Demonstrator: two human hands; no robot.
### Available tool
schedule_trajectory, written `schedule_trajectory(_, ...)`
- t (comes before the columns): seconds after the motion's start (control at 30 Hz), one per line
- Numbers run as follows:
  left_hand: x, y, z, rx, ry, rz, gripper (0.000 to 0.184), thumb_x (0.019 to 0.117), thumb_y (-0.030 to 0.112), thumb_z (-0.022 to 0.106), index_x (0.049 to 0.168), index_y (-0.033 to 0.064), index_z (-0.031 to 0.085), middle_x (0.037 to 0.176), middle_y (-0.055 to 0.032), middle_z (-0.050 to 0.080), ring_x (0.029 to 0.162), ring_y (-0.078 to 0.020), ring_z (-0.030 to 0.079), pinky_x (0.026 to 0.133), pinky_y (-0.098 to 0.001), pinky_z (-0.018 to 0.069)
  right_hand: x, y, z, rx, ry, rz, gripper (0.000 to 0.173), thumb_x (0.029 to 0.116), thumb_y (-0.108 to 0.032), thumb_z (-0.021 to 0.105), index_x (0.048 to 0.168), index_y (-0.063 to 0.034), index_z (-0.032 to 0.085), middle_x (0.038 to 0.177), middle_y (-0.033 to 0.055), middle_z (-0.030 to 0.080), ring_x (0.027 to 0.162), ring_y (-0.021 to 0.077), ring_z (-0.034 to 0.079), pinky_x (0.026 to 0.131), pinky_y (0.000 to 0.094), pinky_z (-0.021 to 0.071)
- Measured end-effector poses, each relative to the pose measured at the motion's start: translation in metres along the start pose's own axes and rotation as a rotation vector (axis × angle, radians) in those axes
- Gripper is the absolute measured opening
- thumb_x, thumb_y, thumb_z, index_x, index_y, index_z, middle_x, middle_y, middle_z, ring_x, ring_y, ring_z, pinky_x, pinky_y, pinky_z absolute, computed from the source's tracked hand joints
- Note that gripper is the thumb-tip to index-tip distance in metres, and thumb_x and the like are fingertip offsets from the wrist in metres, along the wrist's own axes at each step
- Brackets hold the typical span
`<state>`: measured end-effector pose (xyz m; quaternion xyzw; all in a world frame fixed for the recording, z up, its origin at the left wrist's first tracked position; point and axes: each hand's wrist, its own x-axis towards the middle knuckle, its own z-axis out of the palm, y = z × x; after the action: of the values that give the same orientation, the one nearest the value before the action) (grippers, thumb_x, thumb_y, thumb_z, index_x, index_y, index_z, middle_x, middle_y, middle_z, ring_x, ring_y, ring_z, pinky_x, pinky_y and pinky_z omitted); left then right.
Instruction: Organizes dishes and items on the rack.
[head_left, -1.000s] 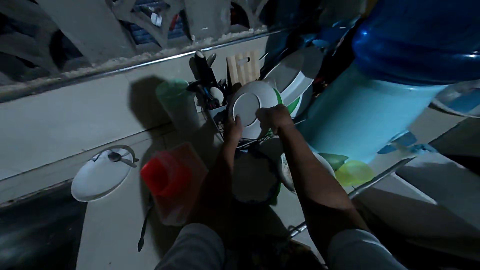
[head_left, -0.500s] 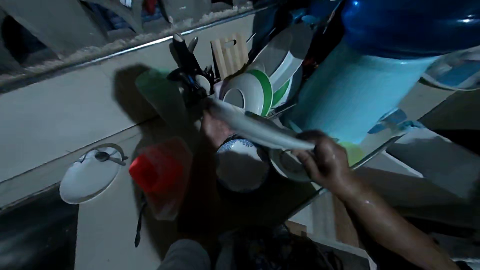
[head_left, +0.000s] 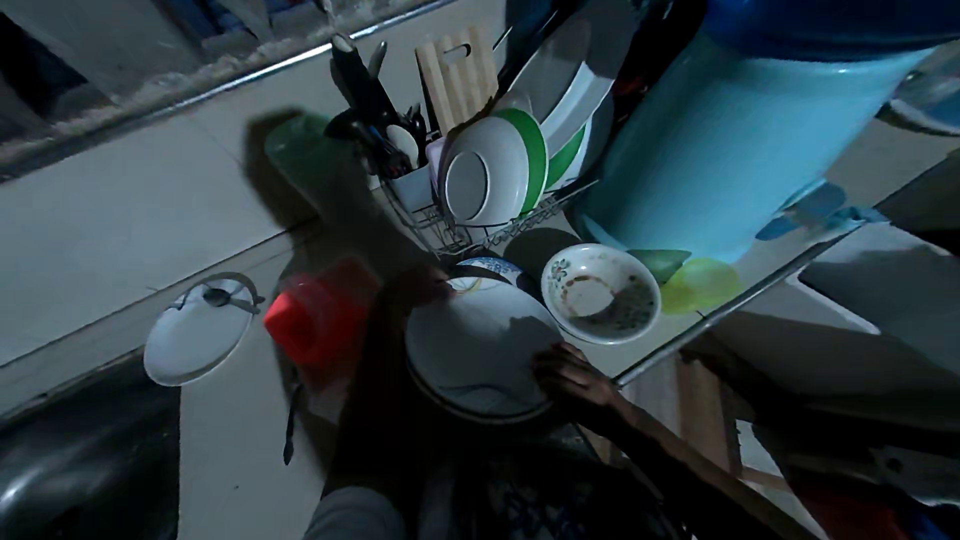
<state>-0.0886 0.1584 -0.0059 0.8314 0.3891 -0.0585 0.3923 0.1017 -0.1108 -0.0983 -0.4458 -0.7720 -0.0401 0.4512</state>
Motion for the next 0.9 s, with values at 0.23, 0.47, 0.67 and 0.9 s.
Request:
schedule_trajectory(0.23, 0.007, -0.004, -0.001, 0.045, 0.075, -0.084, 0.025, 0.1045, 0.013, 0.057, 0.119, -0.0057, 0.064, 0.108, -0.0238, 0.065, 0.098, -0.032, 0.062, 0.091, -0.0508, 0.0491, -0.008, 0.032, 0.021, -0.108, 0.043, 0.106, 0.018, 0.0995, -0.008, 0.057, 0.096, -0.0079, 0.074, 0.101, 0.0107, 0.077, 0.113, 0.0308, 0.069, 0.109, 0.0468, 0.0464)
schedule_trajectory(0.47, 0.018, -0.016, 0.003, 0.001, 0.212, -0.141, 0.028, 0.1039, 0.017, 0.059, 0.12, -0.0053, 0.065, 0.113, -0.0263, 0.066, 0.105, -0.0371, 0.063, 0.095, -0.0553, 0.0483, -0.002, 0.024, 0.026, -0.122, -0.06, 0.265, 0.019, 0.0951, -0.008, 0.061, 0.1, -0.0056, 0.08, 0.111, 0.0115, 0.077, 0.114, 0.0373, 0.069, 0.105, 0.0558, 0.0485)
schedule_trajectory(0.67, 0.029, -0.012, 0.011, 0.026, 0.31, -0.222, 0.027, 0.0991, 0.017, 0.064, 0.118, -0.0016, 0.07, 0.116, -0.0251, 0.068, 0.111, -0.0398, 0.064, 0.097, -0.0589, 0.0485, 0.015, 0.011, 0.021, -0.13, -0.2, 0.362, 0.018, 0.0933, -0.004, 0.063, 0.101, -0.0019, 0.079, 0.112, 0.0165, 0.076, 0.116, 0.0448, 0.067, 0.1, 0.0599, 0.05)
schedule_trajectory(0.9, 0.029, -0.011, 0.02, -0.073, 0.36, -0.227, 0.03, 0.0995, 0.018, 0.064, 0.122, -0.0011, 0.068, 0.118, -0.0243, 0.067, 0.112, -0.0386, 0.064, 0.098, -0.0577, 0.0486, 0.127, 0.019, -0.036, -0.069, -0.534, 0.781, 0.04, 0.1007, -0.002, 0.054, 0.14, 0.0035, 0.057, 0.131, 0.0284, 0.063, 0.121, 0.0431, 0.062, 0.107, 0.0553, 0.0467)
